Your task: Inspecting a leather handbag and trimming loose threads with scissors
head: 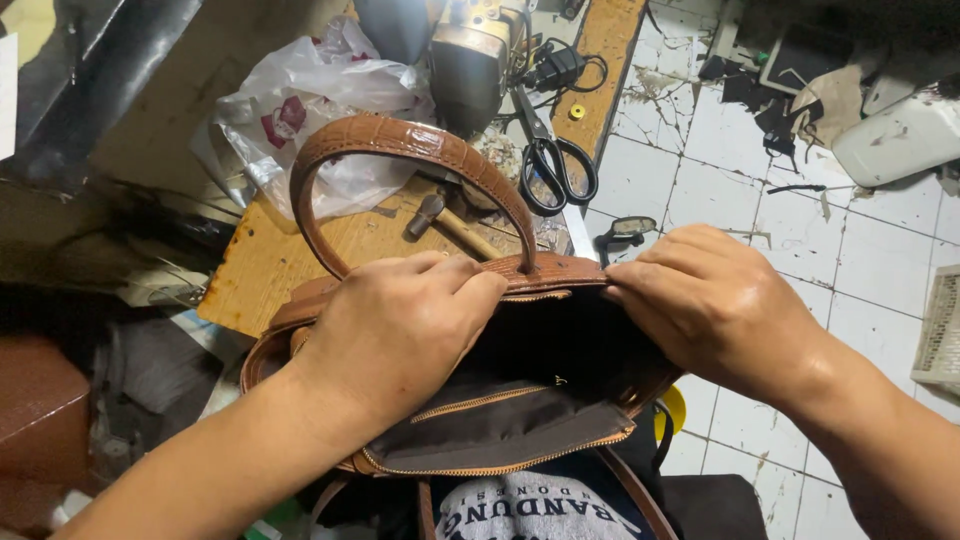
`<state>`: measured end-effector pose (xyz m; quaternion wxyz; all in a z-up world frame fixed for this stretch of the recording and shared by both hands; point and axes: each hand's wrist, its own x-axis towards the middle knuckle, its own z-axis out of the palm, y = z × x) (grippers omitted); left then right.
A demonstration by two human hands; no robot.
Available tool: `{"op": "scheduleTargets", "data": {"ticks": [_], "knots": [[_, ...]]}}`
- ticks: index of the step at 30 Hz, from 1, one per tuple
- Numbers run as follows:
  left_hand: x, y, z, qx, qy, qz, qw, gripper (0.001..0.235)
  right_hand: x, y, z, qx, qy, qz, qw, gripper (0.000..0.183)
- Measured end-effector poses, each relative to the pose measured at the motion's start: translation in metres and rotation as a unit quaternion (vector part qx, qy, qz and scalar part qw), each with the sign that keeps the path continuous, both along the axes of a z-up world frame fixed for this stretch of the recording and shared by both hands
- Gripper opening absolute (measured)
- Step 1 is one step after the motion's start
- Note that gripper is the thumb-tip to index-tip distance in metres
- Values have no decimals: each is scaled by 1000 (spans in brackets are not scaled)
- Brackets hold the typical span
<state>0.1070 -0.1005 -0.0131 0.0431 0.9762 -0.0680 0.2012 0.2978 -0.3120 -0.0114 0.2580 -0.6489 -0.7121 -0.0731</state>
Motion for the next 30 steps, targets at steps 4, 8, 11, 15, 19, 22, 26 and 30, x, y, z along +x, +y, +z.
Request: {"op": "scheduleTargets", "data": {"ticks": [4, 8, 11, 15, 19, 22, 26, 30], "knots": [[0, -1, -3, 6, -8, -5, 1000, 11, 6, 5, 1, -5, 4, 30, 1000, 9], [-3, -4, 1, 28, -52, -19, 998, 11, 9, 7, 3, -29, -10, 58, 998, 9], [-8, -4, 10, -4, -70, -45, 996, 3, 8, 5, 3, -15, -21, 46, 999, 9], [-15, -1, 19, -126, 20, -56, 990, 28, 3, 5, -3, 10, -11, 35, 999, 21], [-1, 7, 18, -192, 61, -12, 979, 23, -1, 12, 0, 19, -40, 45, 998, 12], [16, 14, 25, -223, 253, 68, 939, 27, -2, 14, 4, -12, -76, 47, 996, 11], [32, 26, 14, -190, 271, 32, 943, 35, -7, 19, 5, -6, -78, 53, 996, 19], [38, 21, 32, -110, 352, 9, 929, 23, -8, 26, 8, -25, -80, 81, 993, 19]]}}
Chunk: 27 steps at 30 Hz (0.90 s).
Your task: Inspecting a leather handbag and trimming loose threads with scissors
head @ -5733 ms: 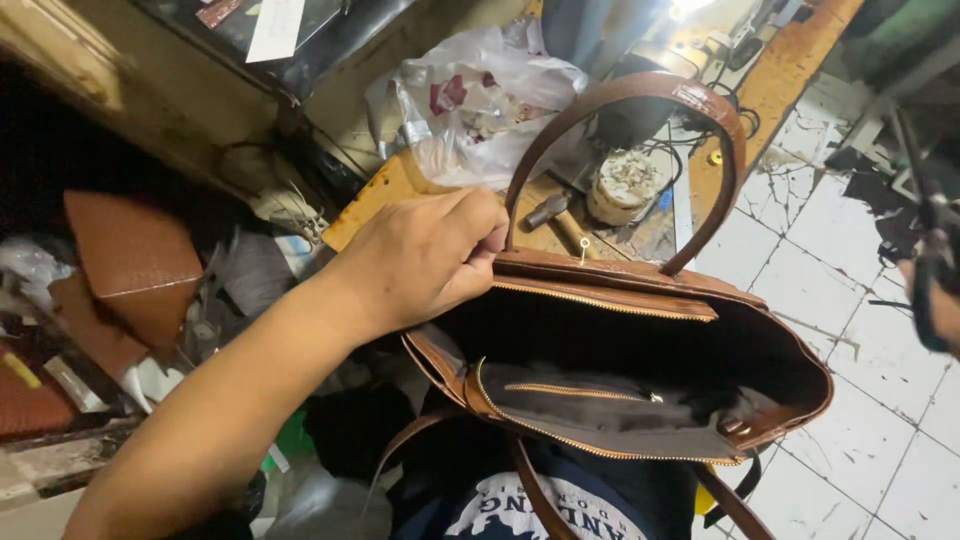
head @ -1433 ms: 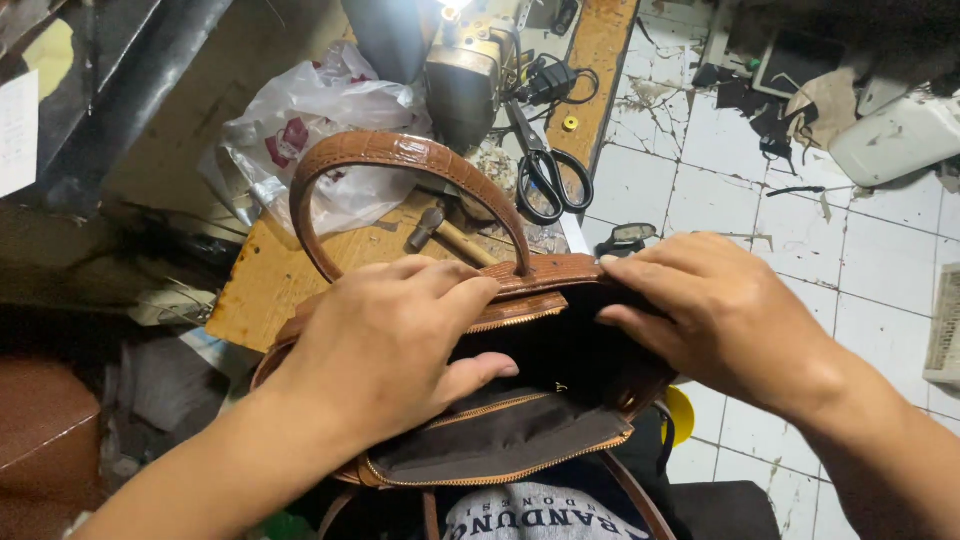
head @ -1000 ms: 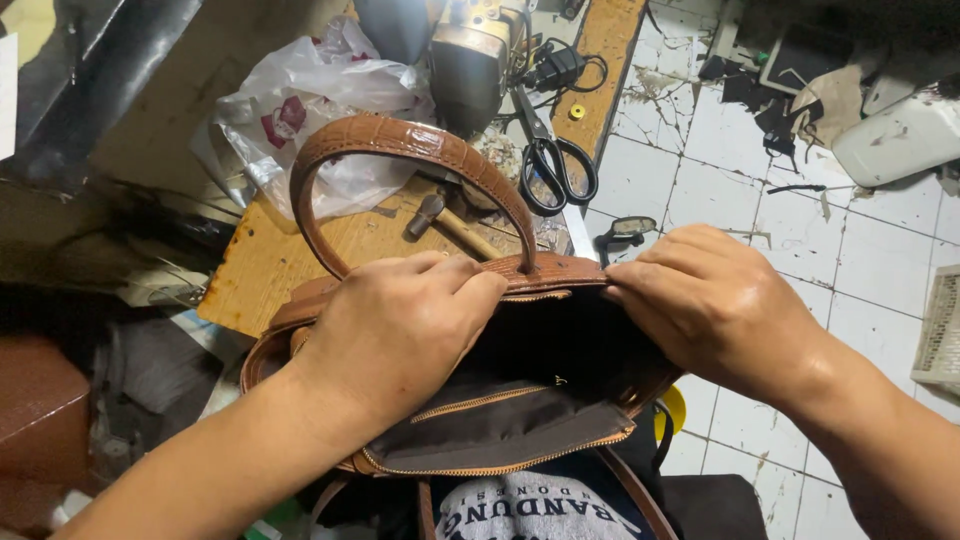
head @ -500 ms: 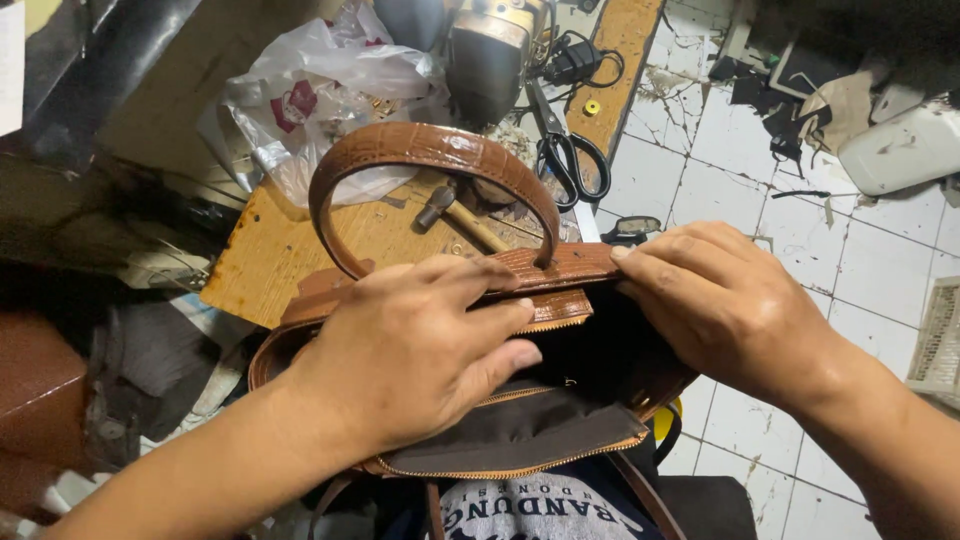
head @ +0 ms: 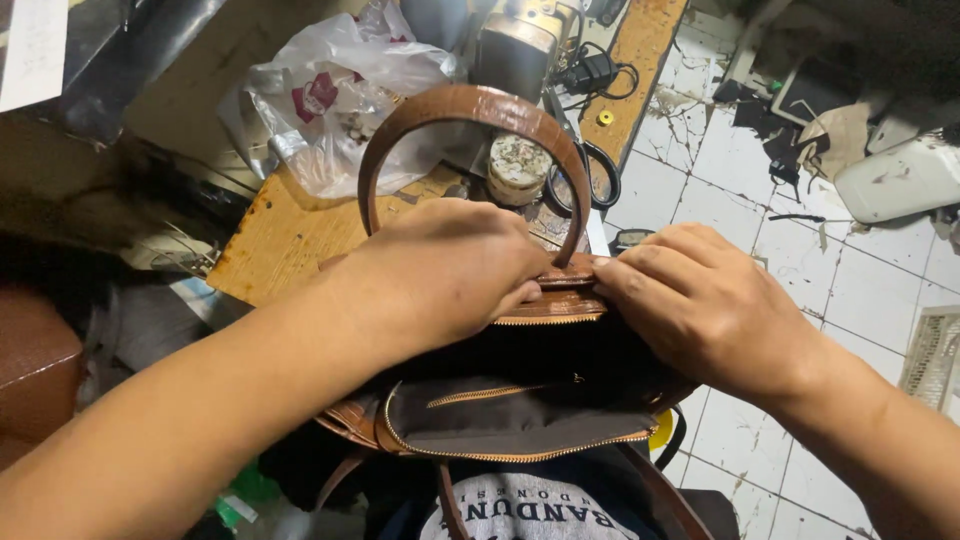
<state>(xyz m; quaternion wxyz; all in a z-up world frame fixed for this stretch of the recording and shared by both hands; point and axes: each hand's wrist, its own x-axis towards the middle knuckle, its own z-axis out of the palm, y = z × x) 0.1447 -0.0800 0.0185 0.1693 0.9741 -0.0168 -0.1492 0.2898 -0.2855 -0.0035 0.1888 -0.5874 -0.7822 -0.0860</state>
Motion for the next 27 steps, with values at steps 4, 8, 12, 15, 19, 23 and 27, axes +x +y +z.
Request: {"op": "scheduleTargets", "data": {"ticks": [4, 8, 12, 15, 19, 23, 27], "knots": [[-8, -3, -47, 109, -233, -83, 963, 13, 4, 3, -7, -19, -35, 6, 999, 23], [-5, -1, -58, 145, -313, -94, 934, 10, 3, 8, 5, -34, -46, 9, 998, 25], [-6, -8, -61, 152, -337, -90, 925, 9, -2, 12, 3, -26, -65, 30, 997, 19], [-6, -6, -63, 145, -378, -75, 911, 8, 5, 15, -8, -31, -114, 34, 992, 23], [-11, -5, -58, 119, -362, -47, 923, 6, 5, 26, -5, -25, -113, 54, 992, 21], [-10, -5, -61, 133, -355, -47, 924, 8, -2, 27, 3, -5, -124, 52, 991, 19], [-4, -9, -67, 189, -397, -92, 893, 11, -4, 26, -1, -11, -138, 60, 989, 20]]}}
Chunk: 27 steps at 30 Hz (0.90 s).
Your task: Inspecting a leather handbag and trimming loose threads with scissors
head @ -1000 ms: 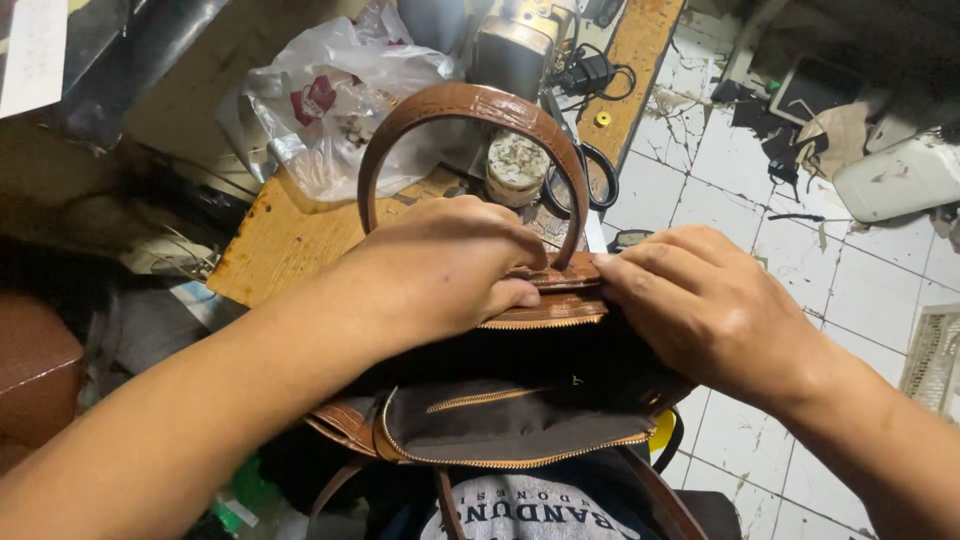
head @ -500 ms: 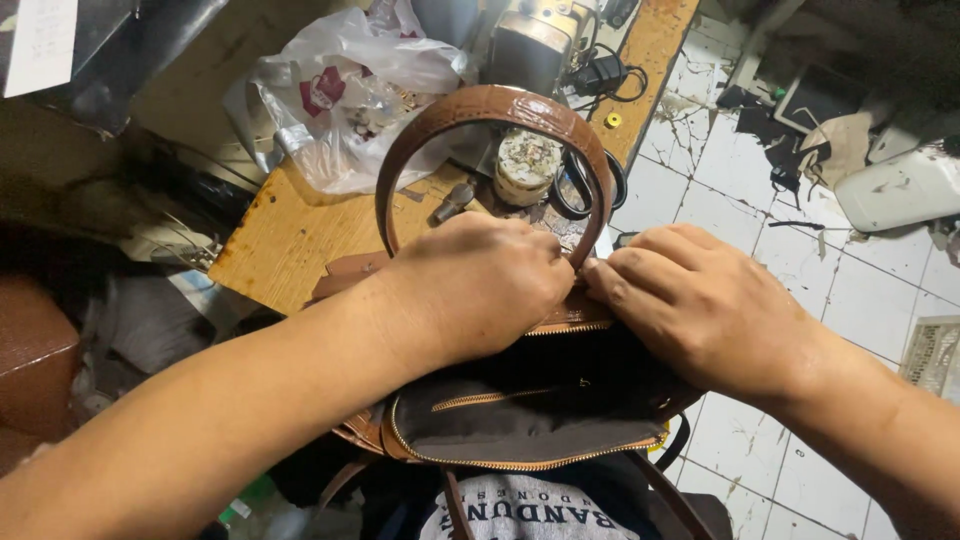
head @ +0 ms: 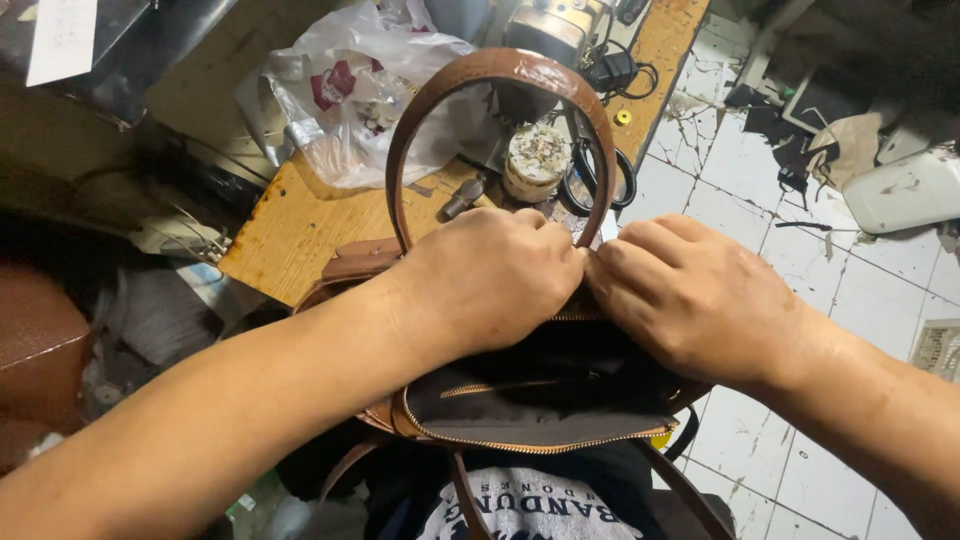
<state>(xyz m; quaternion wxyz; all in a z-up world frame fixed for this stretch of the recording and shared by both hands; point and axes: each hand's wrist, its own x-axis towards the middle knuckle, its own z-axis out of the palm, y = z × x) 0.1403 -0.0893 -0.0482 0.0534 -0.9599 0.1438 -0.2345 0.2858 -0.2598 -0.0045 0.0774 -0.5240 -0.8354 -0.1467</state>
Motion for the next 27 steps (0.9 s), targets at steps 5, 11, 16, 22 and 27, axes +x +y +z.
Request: {"op": "scheduleTargets", "data": {"ticks": [5, 11, 16, 22, 27], "knots": [[-6, 2, 5, -41, 32, 28, 998, 14, 5, 8, -8, -29, 3, -8, 1000, 19], [-23, 13, 15, -13, 101, 55, 993, 6, 1, 7, -2, -29, 7, -4, 1000, 19], [-24, 8, 10, 18, 36, 33, 999, 16, -17, 12, -2, -14, -53, -30, 998, 19], [-31, 18, 11, -8, 77, 74, 994, 5, -15, 19, -6, -71, -72, -50, 994, 17], [-30, 13, 3, 30, 19, 32, 999, 12, -29, 23, -9, -43, -104, -61, 992, 13]]}}
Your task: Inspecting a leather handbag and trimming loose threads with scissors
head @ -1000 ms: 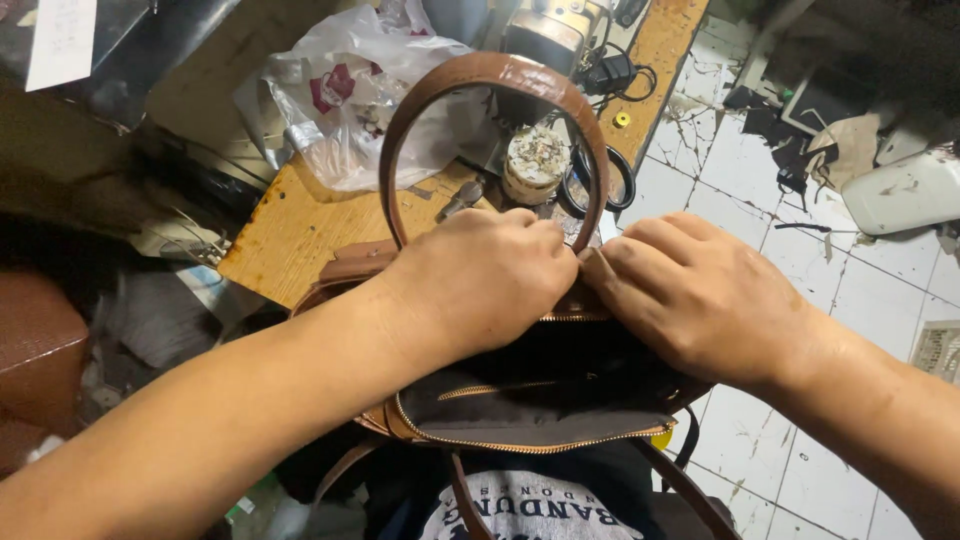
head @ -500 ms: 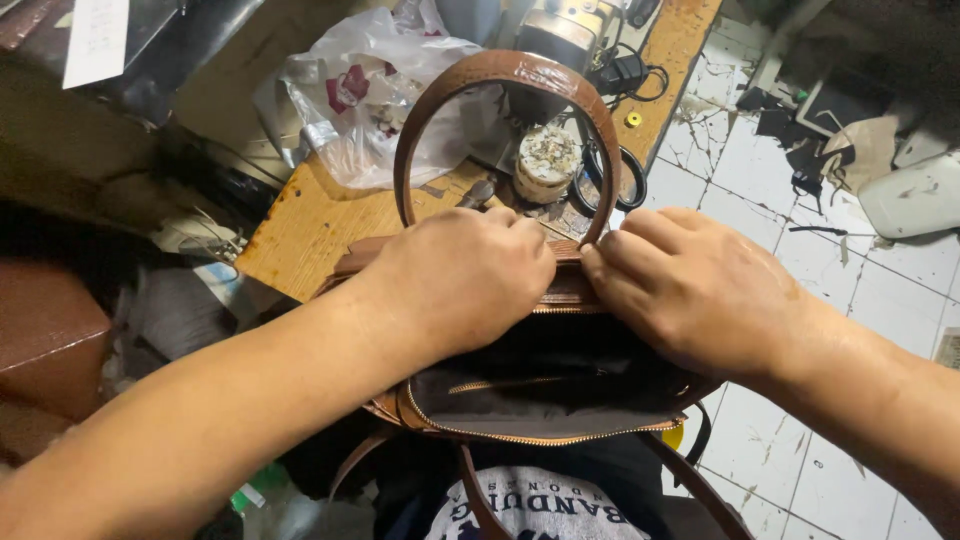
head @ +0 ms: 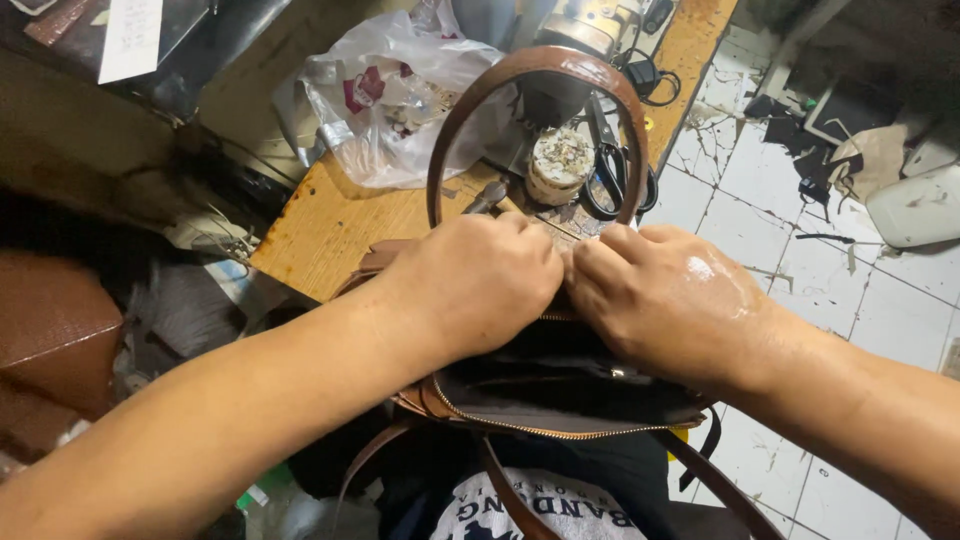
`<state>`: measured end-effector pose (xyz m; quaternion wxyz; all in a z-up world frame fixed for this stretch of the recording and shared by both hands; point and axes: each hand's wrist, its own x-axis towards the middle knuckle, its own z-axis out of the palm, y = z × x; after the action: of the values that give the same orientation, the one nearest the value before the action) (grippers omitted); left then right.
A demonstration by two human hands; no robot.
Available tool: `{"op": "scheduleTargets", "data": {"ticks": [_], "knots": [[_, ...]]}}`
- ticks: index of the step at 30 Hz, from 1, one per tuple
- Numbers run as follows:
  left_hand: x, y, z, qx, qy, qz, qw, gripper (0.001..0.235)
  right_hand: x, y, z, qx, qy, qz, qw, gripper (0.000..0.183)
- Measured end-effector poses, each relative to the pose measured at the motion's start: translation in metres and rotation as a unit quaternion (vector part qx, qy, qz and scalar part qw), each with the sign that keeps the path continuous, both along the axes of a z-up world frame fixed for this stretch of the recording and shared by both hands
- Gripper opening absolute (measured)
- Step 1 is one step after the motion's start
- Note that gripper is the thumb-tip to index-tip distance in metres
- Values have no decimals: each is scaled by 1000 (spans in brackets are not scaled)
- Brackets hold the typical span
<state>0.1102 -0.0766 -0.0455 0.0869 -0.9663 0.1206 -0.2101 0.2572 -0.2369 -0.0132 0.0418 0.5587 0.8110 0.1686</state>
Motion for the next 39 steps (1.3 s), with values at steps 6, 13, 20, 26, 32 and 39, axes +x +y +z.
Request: {"op": "scheduleTargets", "data": {"ticks": [6, 13, 20, 26, 32, 39], "knots": [[-10, 9, 5, -68, 45, 26, 996, 2, 6, 8, -7, -5, -9, 5, 1000, 8], [-18, 11, 1, -13, 32, 34, 999, 7, -5, 7, 2, -21, -81, -7, 997, 44], [-34, 21, 12, -50, 52, 52, 996, 5, -8, 11, -2, -22, -68, -16, 997, 20], [-44, 24, 7, 21, 31, 46, 998, 6, -24, 17, 7, -5, -71, -15, 997, 19], [-49, 27, 6, -2, -9, 27, 1000, 9, -15, 31, -5, -11, -5, 43, 999, 14], [-68, 49, 8, 0, 3, 52, 999, 12, -19, 34, 7, 35, 12, 32, 999, 29]]}}
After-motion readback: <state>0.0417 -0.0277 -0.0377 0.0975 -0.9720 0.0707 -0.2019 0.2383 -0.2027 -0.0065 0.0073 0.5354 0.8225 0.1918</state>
